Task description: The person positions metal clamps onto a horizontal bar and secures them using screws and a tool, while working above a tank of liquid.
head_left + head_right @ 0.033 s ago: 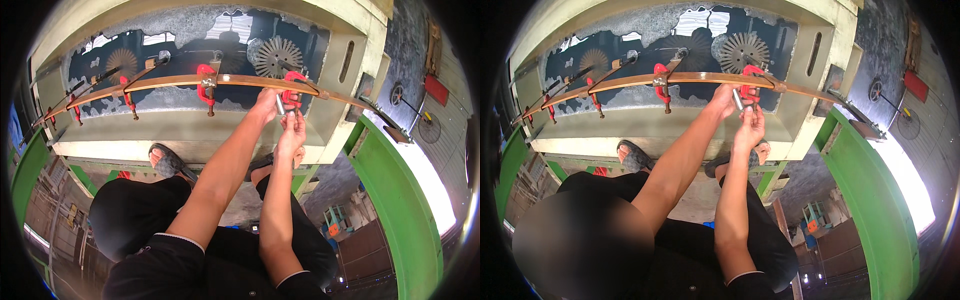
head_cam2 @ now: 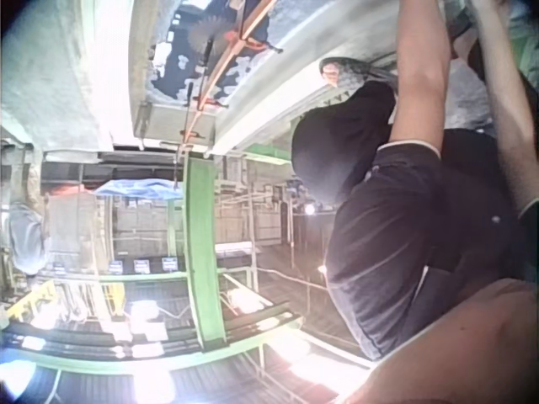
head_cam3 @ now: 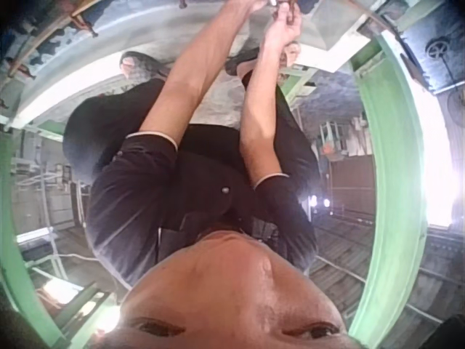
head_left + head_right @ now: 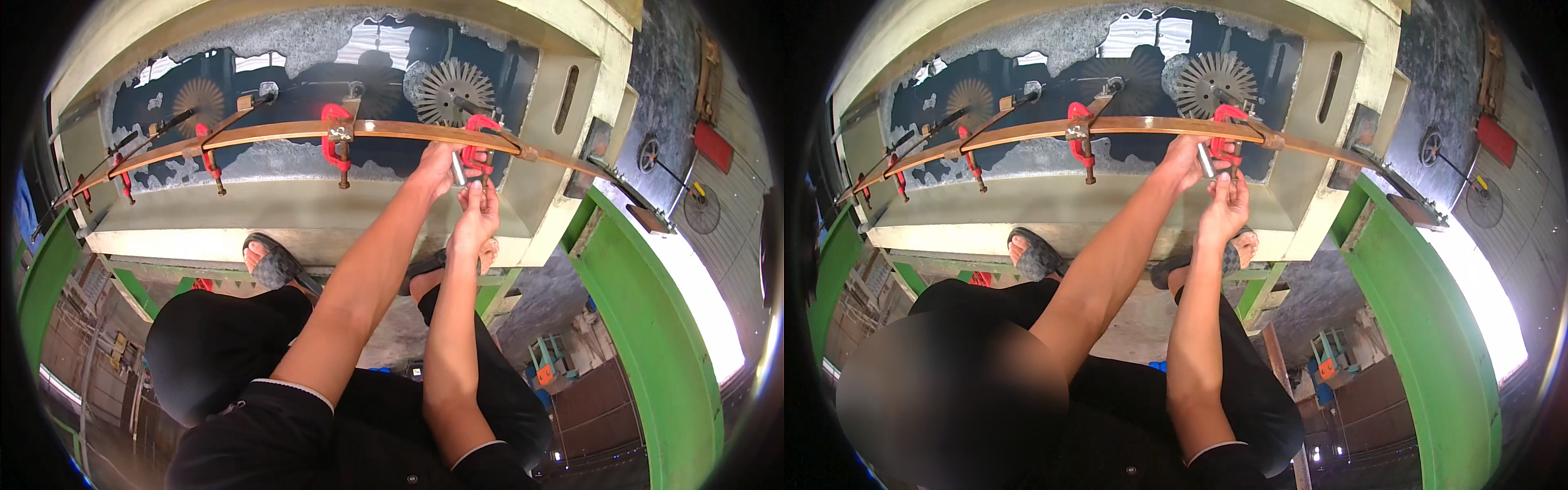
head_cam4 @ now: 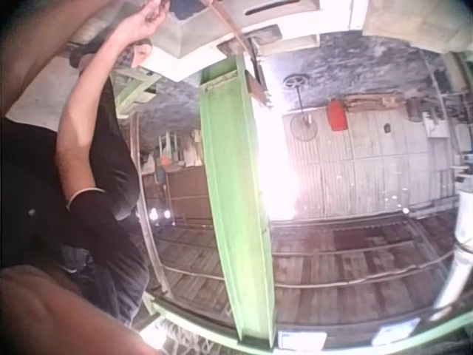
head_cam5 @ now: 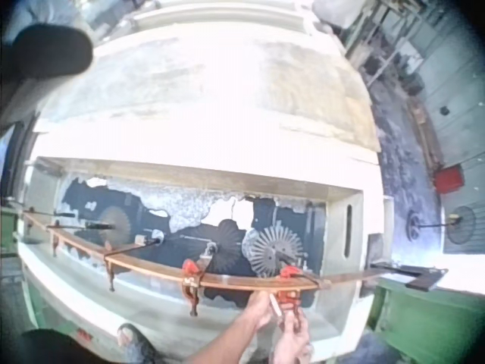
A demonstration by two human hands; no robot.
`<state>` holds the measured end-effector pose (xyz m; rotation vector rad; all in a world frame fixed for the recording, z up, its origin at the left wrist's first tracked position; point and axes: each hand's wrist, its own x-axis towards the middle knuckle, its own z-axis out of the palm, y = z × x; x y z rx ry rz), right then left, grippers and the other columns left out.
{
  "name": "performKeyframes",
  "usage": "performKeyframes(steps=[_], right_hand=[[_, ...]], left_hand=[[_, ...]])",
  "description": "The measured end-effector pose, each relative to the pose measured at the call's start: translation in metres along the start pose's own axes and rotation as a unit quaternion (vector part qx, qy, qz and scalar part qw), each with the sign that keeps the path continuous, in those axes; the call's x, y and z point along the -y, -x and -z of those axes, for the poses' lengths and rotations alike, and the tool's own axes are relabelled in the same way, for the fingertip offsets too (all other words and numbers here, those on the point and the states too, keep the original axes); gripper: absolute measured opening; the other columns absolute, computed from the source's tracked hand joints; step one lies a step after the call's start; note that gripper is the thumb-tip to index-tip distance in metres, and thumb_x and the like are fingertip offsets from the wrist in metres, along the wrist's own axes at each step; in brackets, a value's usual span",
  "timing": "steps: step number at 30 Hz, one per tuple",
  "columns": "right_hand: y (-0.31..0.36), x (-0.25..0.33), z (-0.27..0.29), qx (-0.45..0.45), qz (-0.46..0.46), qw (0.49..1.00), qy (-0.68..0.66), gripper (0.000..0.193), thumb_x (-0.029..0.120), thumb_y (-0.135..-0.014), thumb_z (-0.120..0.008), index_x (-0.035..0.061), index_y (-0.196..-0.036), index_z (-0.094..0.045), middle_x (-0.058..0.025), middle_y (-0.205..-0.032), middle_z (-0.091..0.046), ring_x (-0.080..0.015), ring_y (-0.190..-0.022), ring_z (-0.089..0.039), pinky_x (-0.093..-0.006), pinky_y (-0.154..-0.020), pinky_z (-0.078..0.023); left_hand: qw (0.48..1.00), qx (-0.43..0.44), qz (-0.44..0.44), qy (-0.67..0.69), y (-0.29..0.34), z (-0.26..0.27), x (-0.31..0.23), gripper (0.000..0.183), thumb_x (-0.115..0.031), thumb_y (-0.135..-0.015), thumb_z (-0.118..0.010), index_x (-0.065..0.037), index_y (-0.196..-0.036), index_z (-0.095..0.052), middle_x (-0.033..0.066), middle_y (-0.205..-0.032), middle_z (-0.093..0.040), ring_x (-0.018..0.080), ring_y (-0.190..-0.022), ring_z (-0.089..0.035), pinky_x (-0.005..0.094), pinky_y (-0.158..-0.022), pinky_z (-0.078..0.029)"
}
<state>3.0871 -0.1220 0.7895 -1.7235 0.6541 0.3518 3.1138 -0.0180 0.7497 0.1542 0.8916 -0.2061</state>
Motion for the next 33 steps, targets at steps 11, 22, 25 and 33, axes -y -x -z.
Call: performKeyframes(steps=[11, 22, 25, 33], right_hand=[[-0.015, -0.009, 0.003, 0.04, -0.035, 0.998, -0.046, 0.023, 0.009, -0.089, -0.063, -0.0027, -0.108, -0.056, -0.007, -0.084, -0.065, -0.0086, -0.073, -0.06, -0.0222, -0.068, -0.051], [-0.003, -0.015, 0.001, 0.069, -0.092, 0.993, 0.007, 0.023, 0.016, -0.092, -0.061, -0.0041, -0.104, -0.059, -0.0112, -0.086, -0.066, -0.0119, -0.071, -0.06, -0.0232, -0.069, -0.051], [-0.005, -0.025, 0.0, 0.011, 0.069, 0.997, 0.038, 0.025, 0.017, -0.091, -0.062, -0.0045, -0.104, -0.06, -0.01, -0.084, -0.066, -0.0105, -0.072, -0.058, -0.021, -0.07, -0.048], [-0.004, -0.013, 0.002, 0.051, -0.055, 0.996, 0.052, 0.025, 0.011, -0.088, -0.067, -0.0014, -0.107, -0.059, -0.007, -0.086, -0.064, -0.0089, -0.074, -0.057, -0.0199, -0.069, -0.046]], left_hand=[[1.0, 0.005, -0.02, -0.011, -0.011, 0.005, -0.007, 0.027, -0.027, -0.094, -0.05, -0.008, -0.113, -0.055, 0.0087, -0.084, -0.062, 0.0182, -0.072, -0.062, 0.0356, -0.065, -0.057], [0.995, -0.086, -0.048, 0.032, 0.007, 0.032, 0.001, 0.027, -0.014, -0.092, -0.048, 0.003, -0.112, -0.054, 0.013, -0.096, -0.066, 0.0203, -0.078, -0.065, 0.0364, -0.07, -0.059], [0.994, -0.084, -0.049, 0.058, 0.009, 0.028, 0.0, 0.026, -0.01, -0.092, -0.049, 0.004, -0.113, -0.054, 0.0146, -0.097, -0.066, 0.0204, -0.079, -0.066, 0.0372, -0.069, -0.059], [0.992, -0.11, -0.048, 0.05, 0.01, 0.024, -0.006, 0.023, -0.01, -0.093, -0.046, 0.003, -0.109, -0.055, 0.0124, -0.089, -0.063, 0.0207, -0.079, -0.066, 0.0403, -0.07, -0.06]])
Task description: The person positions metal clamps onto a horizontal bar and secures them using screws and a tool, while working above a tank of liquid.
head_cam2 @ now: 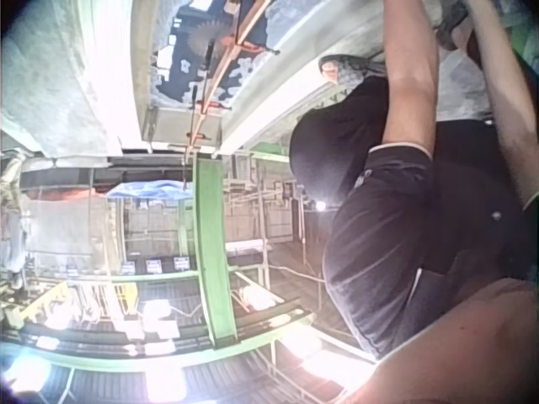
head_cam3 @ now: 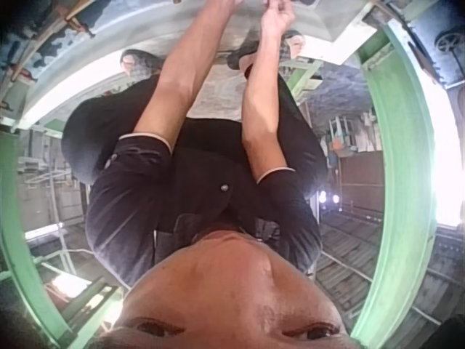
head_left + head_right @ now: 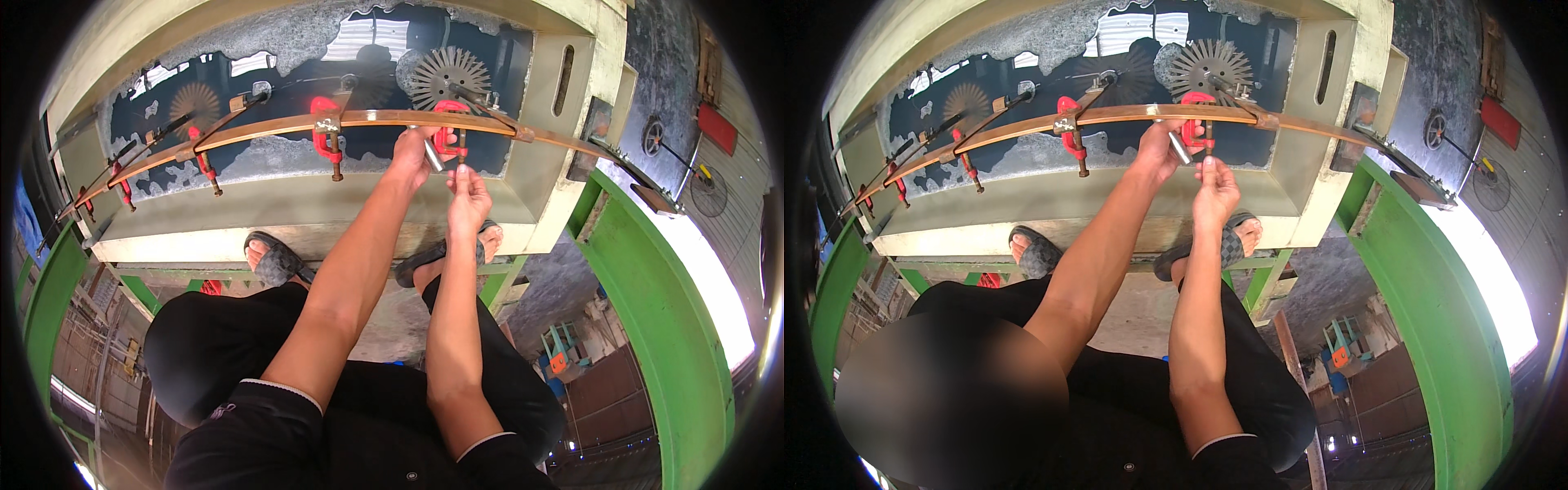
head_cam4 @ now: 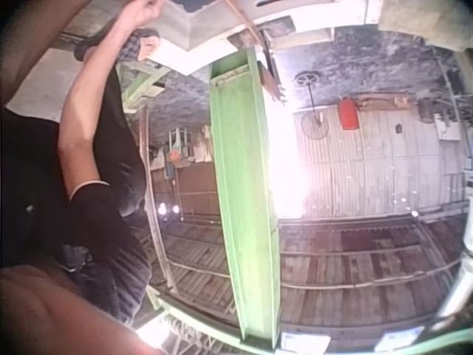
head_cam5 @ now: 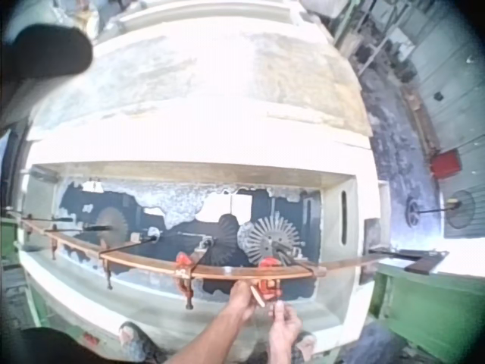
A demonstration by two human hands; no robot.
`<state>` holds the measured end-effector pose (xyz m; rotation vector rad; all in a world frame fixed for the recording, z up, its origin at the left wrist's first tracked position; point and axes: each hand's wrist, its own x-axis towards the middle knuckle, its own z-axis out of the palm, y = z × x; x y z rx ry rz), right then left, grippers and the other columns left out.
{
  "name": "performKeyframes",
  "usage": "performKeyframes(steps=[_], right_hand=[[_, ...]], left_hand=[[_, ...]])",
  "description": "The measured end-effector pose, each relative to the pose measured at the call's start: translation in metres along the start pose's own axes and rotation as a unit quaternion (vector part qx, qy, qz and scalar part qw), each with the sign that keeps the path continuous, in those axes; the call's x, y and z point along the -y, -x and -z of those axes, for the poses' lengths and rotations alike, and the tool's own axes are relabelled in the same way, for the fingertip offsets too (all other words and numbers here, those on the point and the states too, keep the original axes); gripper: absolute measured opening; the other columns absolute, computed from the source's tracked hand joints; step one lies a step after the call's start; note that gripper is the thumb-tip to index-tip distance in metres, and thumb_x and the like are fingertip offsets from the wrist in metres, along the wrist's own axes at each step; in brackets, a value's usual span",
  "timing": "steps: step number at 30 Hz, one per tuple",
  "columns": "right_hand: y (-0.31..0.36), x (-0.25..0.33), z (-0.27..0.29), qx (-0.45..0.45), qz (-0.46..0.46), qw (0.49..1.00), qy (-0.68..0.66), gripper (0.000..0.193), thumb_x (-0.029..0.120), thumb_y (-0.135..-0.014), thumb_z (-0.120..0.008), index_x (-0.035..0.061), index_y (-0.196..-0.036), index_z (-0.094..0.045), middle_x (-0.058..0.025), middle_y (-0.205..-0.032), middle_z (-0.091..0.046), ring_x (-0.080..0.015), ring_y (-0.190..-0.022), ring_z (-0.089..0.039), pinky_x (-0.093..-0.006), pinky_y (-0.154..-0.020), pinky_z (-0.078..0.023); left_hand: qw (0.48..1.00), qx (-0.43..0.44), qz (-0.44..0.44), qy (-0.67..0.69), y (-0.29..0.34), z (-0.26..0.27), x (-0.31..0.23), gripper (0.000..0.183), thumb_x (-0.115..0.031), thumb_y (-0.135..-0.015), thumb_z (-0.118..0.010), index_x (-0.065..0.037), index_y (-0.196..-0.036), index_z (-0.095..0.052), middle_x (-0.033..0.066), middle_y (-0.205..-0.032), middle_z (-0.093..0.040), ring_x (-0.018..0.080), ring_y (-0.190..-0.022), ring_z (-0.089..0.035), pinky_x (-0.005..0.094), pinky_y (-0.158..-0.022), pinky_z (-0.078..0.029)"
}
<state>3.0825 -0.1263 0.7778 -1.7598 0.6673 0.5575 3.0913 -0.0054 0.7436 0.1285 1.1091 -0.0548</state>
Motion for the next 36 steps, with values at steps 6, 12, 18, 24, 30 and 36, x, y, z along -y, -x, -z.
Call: performKeyframes(steps=[6, 12, 18, 24, 30, 36], right_hand=[[0.003, 0.0, -0.004, -0.015, 0.024, 0.995, -0.093, 0.022, 0.015, -0.093, -0.059, -0.0042, -0.104, -0.06, -0.0099, -0.088, -0.067, -0.0106, -0.074, -0.059, -0.0214, -0.07, -0.047], [-0.002, 0.006, 0.005, 0.045, 0.019, 0.999, -0.007, 0.025, 0.018, -0.094, -0.058, -0.0025, -0.108, -0.057, -0.0117, -0.094, -0.067, -0.0121, -0.079, -0.06, -0.024, -0.076, -0.048], [0.001, 0.013, 0.002, 0.017, -0.035, 0.994, -0.103, 0.02, 0.015, -0.093, -0.06, -0.0008, -0.105, -0.06, -0.0085, -0.092, -0.067, -0.0098, -0.079, -0.058, -0.0237, -0.077, -0.046], [-0.009, 0.013, 0.013, -0.014, 0.006, 0.994, -0.108, 0.022, 0.007, -0.089, -0.063, -0.0017, -0.108, -0.059, -0.0073, -0.094, -0.066, -0.0087, -0.079, -0.058, -0.0234, -0.078, -0.047], [-0.003, 0.023, 0.005, -0.072, 0.09, 0.989, -0.088, 0.026, 0.0, -0.084, -0.067, -0.0001, -0.108, -0.057, -0.0042, -0.09, -0.061, -0.008, -0.082, -0.056, -0.0211, -0.075, -0.046], [0.0, 0.02, 0.009, -0.078, 0.09, 0.984, -0.136, 0.026, 0.004, -0.086, -0.066, 0.0003, -0.11, -0.054, -0.0036, -0.087, -0.06, -0.0084, -0.079, -0.055, -0.0224, -0.073, -0.045]], left_hand=[[0.999, 0.025, 0.011, 0.028, -0.002, -0.007, -0.002, 0.025, -0.009, -0.093, -0.044, 0.003, -0.113, -0.051, 0.0134, -0.092, -0.061, 0.0206, -0.081, -0.064, 0.0444, -0.075, -0.06], [0.998, 0.059, 0.002, 0.011, -0.011, -0.012, 0.001, 0.029, -0.014, -0.093, -0.044, 0.001, -0.117, -0.048, 0.0129, -0.088, -0.061, 0.0212, -0.079, -0.064, 0.0423, -0.076, -0.06], [0.997, 0.071, 0.007, -0.027, -0.009, -0.016, 0.003, 0.031, -0.016, -0.092, -0.05, 0.0, -0.118, -0.049, 0.0108, -0.086, -0.061, 0.0195, -0.077, -0.064, 0.0396, -0.075, -0.059], [0.996, 0.084, 0.016, -0.025, -0.005, -0.021, 0.01, 0.03, -0.014, -0.091, -0.051, -0.004, -0.119, -0.05, 0.0092, -0.091, -0.061, 0.0186, -0.079, -0.064, 0.0374, -0.073, -0.058], [0.993, 0.119, 0.015, -0.002, -0.001, -0.035, 0.011, 0.032, -0.015, -0.091, -0.054, -0.005, -0.12, -0.05, 0.0088, -0.096, -0.061, 0.0176, -0.083, -0.063, 0.0384, -0.075, -0.058], [0.993, 0.118, 0.019, -0.018, 0.001, -0.04, 0.018, 0.029, -0.016, -0.09, -0.056, -0.003, -0.116, -0.053, 0.0091, -0.095, -0.061, 0.0176, -0.083, -0.063, 0.0379, -0.073, -0.059]])
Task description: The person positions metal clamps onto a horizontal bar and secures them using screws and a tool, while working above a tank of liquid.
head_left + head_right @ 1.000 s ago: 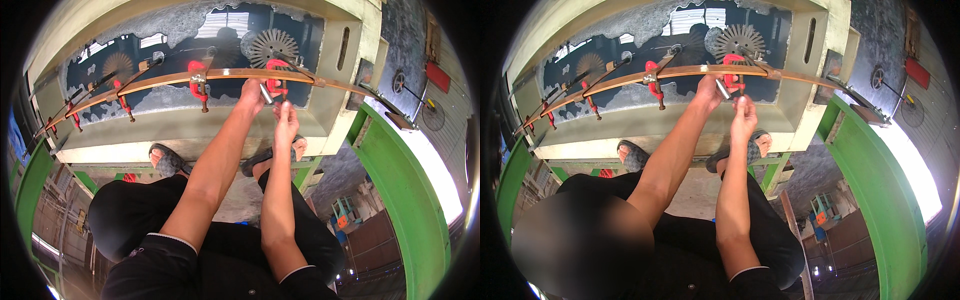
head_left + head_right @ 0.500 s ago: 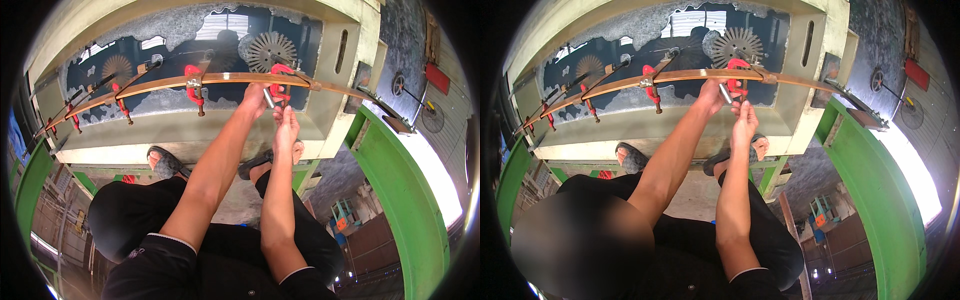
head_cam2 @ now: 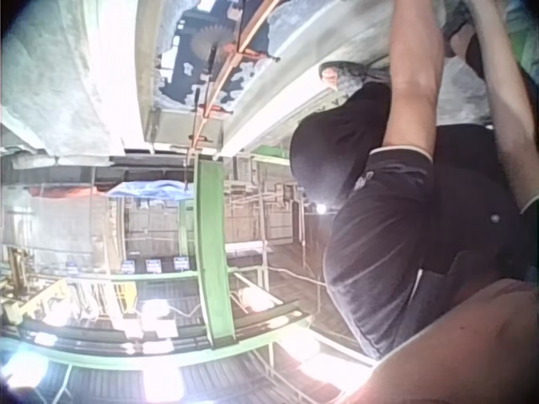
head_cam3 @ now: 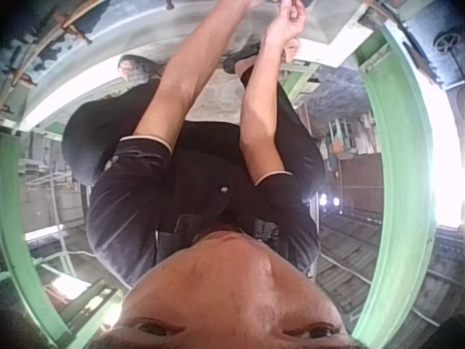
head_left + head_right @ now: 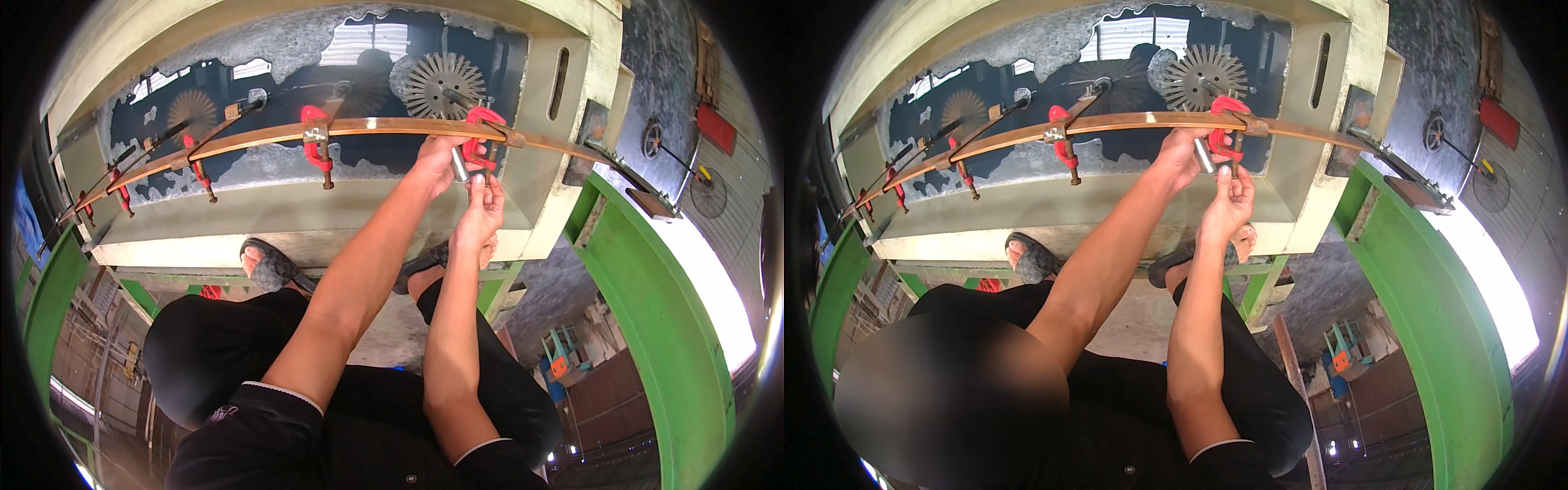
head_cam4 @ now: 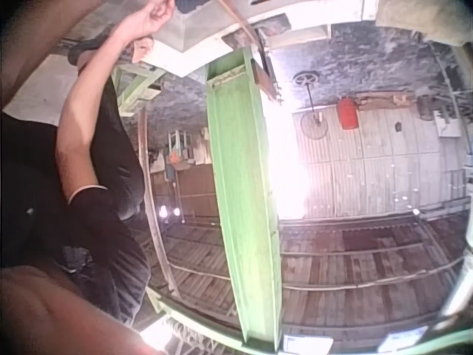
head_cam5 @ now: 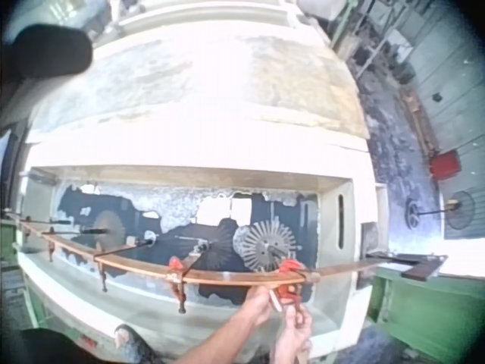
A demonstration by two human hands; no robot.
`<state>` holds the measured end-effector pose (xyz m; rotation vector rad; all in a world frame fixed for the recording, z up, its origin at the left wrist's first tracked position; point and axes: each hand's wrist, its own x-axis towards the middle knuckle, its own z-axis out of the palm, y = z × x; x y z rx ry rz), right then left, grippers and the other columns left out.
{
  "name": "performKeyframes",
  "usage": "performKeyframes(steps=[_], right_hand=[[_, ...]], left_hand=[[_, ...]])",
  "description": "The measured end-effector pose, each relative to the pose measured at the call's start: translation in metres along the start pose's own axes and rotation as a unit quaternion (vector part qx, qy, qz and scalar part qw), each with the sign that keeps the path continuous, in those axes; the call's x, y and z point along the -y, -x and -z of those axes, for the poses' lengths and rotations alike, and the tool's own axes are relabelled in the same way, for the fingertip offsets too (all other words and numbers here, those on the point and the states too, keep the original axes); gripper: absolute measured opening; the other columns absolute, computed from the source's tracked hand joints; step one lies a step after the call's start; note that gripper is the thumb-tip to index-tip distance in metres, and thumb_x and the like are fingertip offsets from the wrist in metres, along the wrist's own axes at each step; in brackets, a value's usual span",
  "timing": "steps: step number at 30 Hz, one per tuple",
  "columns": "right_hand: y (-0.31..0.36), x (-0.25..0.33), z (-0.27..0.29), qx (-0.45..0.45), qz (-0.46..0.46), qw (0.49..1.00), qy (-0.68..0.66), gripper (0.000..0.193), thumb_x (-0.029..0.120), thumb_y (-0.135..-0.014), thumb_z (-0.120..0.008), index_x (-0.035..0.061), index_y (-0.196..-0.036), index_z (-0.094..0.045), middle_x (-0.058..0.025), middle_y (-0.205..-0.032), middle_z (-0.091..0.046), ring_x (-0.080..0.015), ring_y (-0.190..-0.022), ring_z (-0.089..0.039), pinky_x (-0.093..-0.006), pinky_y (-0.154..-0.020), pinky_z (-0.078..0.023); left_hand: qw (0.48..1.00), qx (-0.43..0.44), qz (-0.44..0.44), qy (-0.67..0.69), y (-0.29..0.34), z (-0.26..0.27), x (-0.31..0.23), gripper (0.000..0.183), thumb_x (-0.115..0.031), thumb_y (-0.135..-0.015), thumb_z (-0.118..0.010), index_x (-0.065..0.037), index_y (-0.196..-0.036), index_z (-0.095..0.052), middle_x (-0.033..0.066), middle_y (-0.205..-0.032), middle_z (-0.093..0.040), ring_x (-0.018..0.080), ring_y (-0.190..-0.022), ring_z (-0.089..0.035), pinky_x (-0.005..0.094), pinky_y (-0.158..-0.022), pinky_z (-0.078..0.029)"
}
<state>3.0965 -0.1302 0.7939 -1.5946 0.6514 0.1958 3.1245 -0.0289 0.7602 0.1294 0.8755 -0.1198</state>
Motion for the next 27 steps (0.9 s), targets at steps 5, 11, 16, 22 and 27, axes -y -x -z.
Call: performKeyframes(steps=[5, 11, 16, 22, 27], right_hand=[[-0.004, -0.006, 0.008, 0.005, 0.02, 0.999, 0.04, 0.023, 0.015, -0.092, -0.06, -0.0003, -0.109, -0.054, -0.0035, -0.079, -0.059, -0.0084, -0.074, -0.054, -0.0216, -0.068, -0.044], [-0.004, 0.008, 0.006, 0.085, -0.168, 0.977, -0.102, 0.044, 0.042, -0.1, -0.039, 0.0008, -0.096, -0.054, -0.0027, -0.063, -0.05, -0.0104, -0.058, -0.044, -0.025, -0.061, -0.041], [0.0, 0.012, -0.003, 0.079, -0.12, 0.989, -0.017, 0.055, 0.052, -0.1, -0.026, 0.0038, -0.09, -0.049, -0.0027, -0.059, -0.044, -0.0145, -0.054, -0.041, -0.0311, -0.059, -0.041], [-0.005, 0.015, 0.002, 0.082, -0.211, 0.969, -0.095, 0.053, 0.051, -0.1, -0.026, 0.0049, -0.091, -0.049, -0.0013, -0.055, -0.038, -0.0132, -0.05, -0.036, -0.0307, -0.056, -0.038], [-0.01, 0.015, 0.008, 0.113, -0.203, 0.967, -0.105, 0.053, 0.052, -0.1, -0.025, 0.0051, -0.093, -0.049, -0.0008, -0.055, -0.036, -0.0132, -0.049, -0.035, -0.03, -0.057, -0.037]], left_hand=[[1.0, 0.027, 0.009, -0.012, -0.007, 0.001, 0.004, 0.025, -0.017, -0.091, -0.054, -0.001, -0.11, -0.056, 0.0083, -0.088, -0.06, 0.0173, -0.08, -0.062, 0.0373, -0.073, -0.059], [0.999, 0.037, 0.02, -0.027, -0.005, -0.001, 0.001, 0.025, -0.017, -0.091, -0.054, -0.001, -0.111, -0.056, 0.0084, -0.088, -0.06, 0.0179, -0.077, -0.062, 0.0389, -0.076, -0.058], [0.998, 0.017, 0.048, -0.044, 0.006, -0.007, -0.009, 0.028, -0.018, -0.091, -0.054, -0.001, -0.113, -0.056, 0.0108, -0.093, -0.063, 0.0197, -0.08, -0.063, 0.0375, -0.072, -0.057], [0.999, 0.011, 0.03, -0.036, 0.001, -0.002, -0.005, 0.03, -0.02, -0.091, -0.055, -0.001, -0.115, -0.055, 0.0123, -0.096, -0.063, 0.0238, -0.085, -0.065, 0.0379, -0.072, -0.057], [0.999, 0.014, 0.029, -0.041, -0.004, -0.003, -0.001, 0.032, -0.021, -0.09, -0.056, 0.0, -0.115, -0.055, 0.0141, -0.099, -0.064, 0.0251, -0.085, -0.066, 0.0405, -0.071, -0.058]])
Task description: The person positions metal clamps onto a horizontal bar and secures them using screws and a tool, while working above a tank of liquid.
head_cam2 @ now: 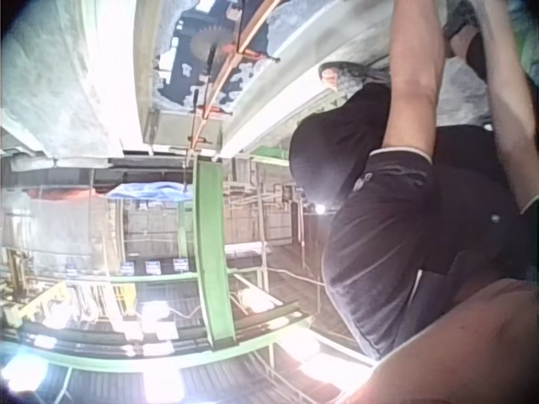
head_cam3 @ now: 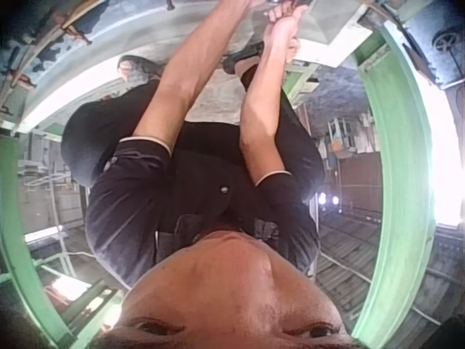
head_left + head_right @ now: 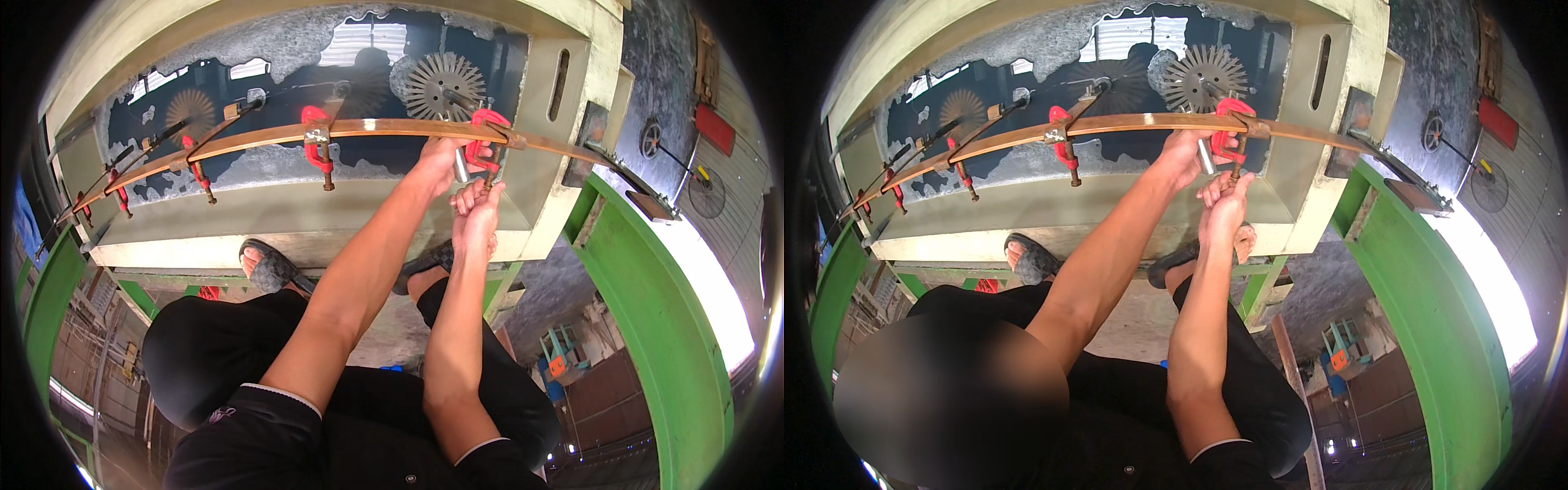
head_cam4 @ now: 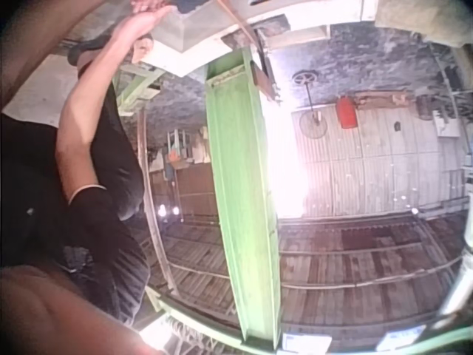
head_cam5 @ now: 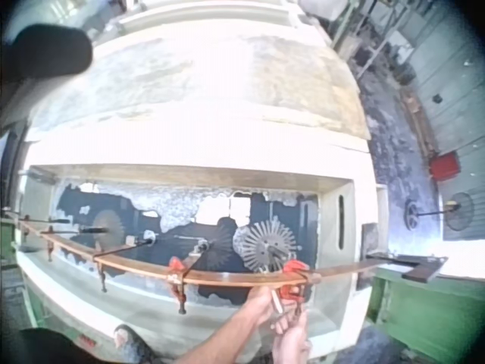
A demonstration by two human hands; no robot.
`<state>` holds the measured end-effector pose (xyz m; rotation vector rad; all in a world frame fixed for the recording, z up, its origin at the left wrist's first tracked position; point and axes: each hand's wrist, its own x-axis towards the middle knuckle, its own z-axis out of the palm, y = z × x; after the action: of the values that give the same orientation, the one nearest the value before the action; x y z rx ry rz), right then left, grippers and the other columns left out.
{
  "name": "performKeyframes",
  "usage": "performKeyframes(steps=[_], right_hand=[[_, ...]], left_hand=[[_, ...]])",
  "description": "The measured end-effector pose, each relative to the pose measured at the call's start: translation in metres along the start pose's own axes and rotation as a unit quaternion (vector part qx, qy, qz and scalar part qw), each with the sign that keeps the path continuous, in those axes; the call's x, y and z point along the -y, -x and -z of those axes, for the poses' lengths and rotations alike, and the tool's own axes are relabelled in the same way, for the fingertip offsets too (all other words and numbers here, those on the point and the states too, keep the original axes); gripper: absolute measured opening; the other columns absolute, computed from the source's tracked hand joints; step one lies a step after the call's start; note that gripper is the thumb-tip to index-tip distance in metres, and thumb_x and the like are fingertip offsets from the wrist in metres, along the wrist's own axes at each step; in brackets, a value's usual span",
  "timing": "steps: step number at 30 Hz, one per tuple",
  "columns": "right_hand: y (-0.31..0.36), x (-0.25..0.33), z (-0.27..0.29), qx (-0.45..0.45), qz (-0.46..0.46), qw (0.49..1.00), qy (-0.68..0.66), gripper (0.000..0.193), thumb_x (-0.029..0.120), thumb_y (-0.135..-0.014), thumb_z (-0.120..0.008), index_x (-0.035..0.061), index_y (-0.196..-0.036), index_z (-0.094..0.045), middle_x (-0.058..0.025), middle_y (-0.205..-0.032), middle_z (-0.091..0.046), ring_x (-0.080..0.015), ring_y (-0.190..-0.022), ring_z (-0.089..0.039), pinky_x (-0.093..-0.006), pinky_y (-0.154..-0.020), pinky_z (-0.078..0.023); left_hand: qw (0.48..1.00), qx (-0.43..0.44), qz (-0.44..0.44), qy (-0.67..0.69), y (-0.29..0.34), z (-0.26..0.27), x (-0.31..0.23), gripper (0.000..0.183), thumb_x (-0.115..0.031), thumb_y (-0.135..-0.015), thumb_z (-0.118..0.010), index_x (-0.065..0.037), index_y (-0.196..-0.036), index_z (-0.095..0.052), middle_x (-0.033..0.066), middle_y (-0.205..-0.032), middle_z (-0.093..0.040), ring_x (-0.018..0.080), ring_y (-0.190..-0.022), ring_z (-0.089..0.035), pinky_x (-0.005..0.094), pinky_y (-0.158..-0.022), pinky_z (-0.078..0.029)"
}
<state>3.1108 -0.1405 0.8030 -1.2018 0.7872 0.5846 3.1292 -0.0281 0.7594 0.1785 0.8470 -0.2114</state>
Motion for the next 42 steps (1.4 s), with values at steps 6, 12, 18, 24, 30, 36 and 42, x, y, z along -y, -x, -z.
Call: performKeyframes(steps=[6, 12, 18, 24, 30, 36, 42], right_hand=[[0.015, 0.002, -0.021, -0.033, -0.022, 0.999, -0.008, 0.049, 0.048, -0.101, -0.023, 0.008, -0.089, -0.048, 0.0014, -0.059, -0.032, -0.0116, -0.05, -0.03, -0.028, -0.058, -0.032], [0.006, 0.009, -0.005, 0.042, -0.063, 0.995, -0.066, 0.047, 0.047, -0.101, -0.024, 0.0097, -0.086, -0.048, 0.002, -0.057, -0.031, -0.0108, -0.05, -0.029, -0.0275, -0.058, -0.032], [0.005, 0.003, -0.007, 0.043, -0.043, 0.993, -0.1, 0.047, 0.047, -0.102, -0.023, 0.0113, -0.08, -0.046, 0.0024, -0.055, -0.029, -0.0105, -0.048, -0.027, -0.0276, -0.056, -0.032], [0.017, 0.007, -0.017, -0.043, -0.067, 0.997, 0.003, 0.044, 0.045, -0.102, -0.027, 0.0076, -0.1, -0.05, -0.0006, -0.061, -0.043, -0.0107, -0.05, -0.035, -0.0269, -0.057, -0.038], [0.008, 0.0, -0.007, -0.014, 0.033, 0.999, 0.036, 0.034, 0.04, -0.102, -0.031, 0.0096, -0.101, -0.047, 0.002, -0.06, -0.034, -0.0101, -0.053, -0.031, -0.0284, -0.061, -0.037], [0.008, 0.004, -0.008, 0.03, 0.004, 1.0, 0.01, 0.034, 0.04, -0.103, -0.029, 0.0107, -0.094, -0.043, 0.0049, -0.056, -0.022, -0.0092, -0.05, -0.023, -0.0287, -0.057, -0.033], [0.009, 0.011, -0.006, 0.039, -0.026, 0.999, 0.001, 0.036, 0.043, -0.102, -0.029, 0.0112, -0.092, -0.042, 0.0055, -0.057, -0.018, -0.0095, -0.05, -0.019, -0.0283, -0.057, -0.03]], left_hand=[[1.0, -0.001, -0.004, -0.014, 0.005, 0.001, -0.004, 0.034, -0.021, -0.09, -0.057, 0.0, -0.116, -0.054, 0.0154, -0.101, -0.063, 0.0258, -0.084, -0.066, 0.0414, -0.069, -0.058], [0.999, -0.015, -0.03, 0.003, 0.004, -0.002, 0.001, 0.036, -0.023, -0.09, -0.057, 0.0, -0.118, -0.053, 0.0139, -0.105, -0.063, 0.0263, -0.086, -0.066, 0.0419, -0.066, -0.057], [1.0, -0.008, 0.011, 0.003, 0.005, -0.002, -0.003, 0.035, -0.02, -0.091, -0.058, 0.001, -0.118, -0.052, 0.0128, -0.104, -0.063, 0.025, -0.094, -0.064, 0.0423, -0.077, -0.057], [0.999, -0.016, -0.022, 0.032, 0.005, 0.0, -0.002, 0.032, -0.016, -0.09, -0.06, 0.003, -0.115, -0.055, 0.0165, -0.103, -0.064, 0.025, -0.092, -0.065, 0.0386, -0.072, -0.059], [0.999, -0.026, -0.016, 0.017, 0.01, -0.009, -0.005, 0.03, -0.014, -0.09, -0.059, 0.004, -0.113, -0.056, 0.0159, -0.1, -0.065, 0.0243, -0.091, -0.066, 0.038, -0.073, -0.058], [1.0, 0.001, -0.022, -0.002, 0.006, 0.0, -0.004, 0.033, -0.017, -0.09, -0.057, 0.002, -0.117, -0.054, 0.0125, -0.104, -0.064, 0.0226, -0.096, -0.064, 0.0402, -0.084, -0.055], [0.999, 0.017, 0.007, -0.034, 0.011, 0.004, -0.008, 0.033, -0.018, -0.091, -0.057, 0.002, -0.117, -0.054, 0.0133, -0.104, -0.063, 0.0246, -0.098, -0.063, 0.0416, -0.082, -0.056]])
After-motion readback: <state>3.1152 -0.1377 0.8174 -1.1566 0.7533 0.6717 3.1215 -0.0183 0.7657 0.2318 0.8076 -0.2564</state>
